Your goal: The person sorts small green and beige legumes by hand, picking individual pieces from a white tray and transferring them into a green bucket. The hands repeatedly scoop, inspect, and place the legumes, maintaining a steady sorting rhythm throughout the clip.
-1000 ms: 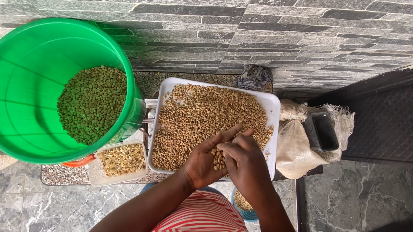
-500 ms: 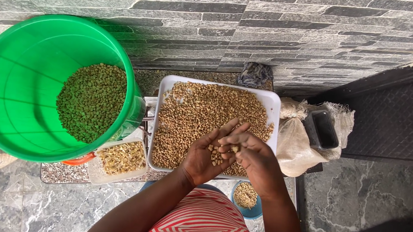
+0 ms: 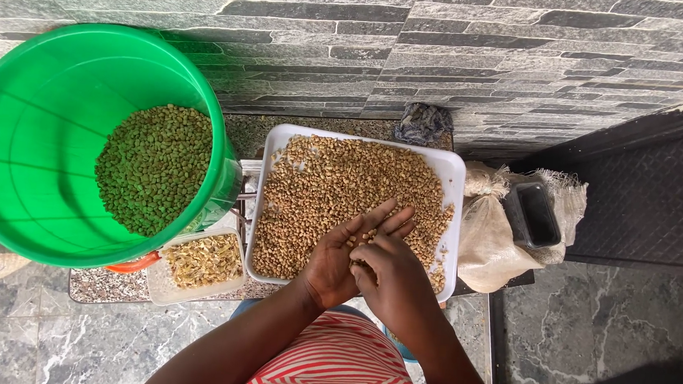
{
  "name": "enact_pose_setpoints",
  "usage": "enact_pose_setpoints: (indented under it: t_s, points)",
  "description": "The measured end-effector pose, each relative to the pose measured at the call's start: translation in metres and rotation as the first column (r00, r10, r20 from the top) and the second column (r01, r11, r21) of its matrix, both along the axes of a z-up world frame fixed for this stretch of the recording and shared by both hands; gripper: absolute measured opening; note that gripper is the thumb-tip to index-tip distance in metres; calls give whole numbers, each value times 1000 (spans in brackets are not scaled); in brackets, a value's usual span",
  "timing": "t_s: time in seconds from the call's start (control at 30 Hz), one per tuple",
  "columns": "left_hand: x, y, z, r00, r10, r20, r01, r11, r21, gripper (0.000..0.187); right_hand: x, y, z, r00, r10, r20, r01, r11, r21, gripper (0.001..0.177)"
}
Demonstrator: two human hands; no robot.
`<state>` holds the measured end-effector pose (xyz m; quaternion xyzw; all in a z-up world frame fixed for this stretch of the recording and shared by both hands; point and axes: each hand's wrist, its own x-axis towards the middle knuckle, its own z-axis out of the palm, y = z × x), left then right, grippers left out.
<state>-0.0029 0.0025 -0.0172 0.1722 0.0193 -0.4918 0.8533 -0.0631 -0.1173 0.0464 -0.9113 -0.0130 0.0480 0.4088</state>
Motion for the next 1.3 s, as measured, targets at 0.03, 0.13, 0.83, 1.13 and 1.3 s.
enact_pose_setpoints:
  t_s: [0.03,0.13,0.83,1.13,1.3]
  points:
    - [0,0,-1,1000,-2,17,1,1000,7,66,0,1,-1,1000,16,13,-15,1000,-16,16]
    - [1,-1,3,1000,-3,14,3,1000,1,64,1,1,-8,999,43,3,-43,999,-34,15]
    - [5,4,-12,945,144,-292,-233,926,-297,54,-24,-23,-24,890,-343,-300,442,812,382,33]
    - [10,4,3,973,192,-131,-210,968,-139,66,-25,12,-6,996,-24,85,21,999,37,50]
    - [6,8,6,979,188,-76,-195,977,-90,67,-13,-3,-9,951,-196,-240,177,979,-99,57]
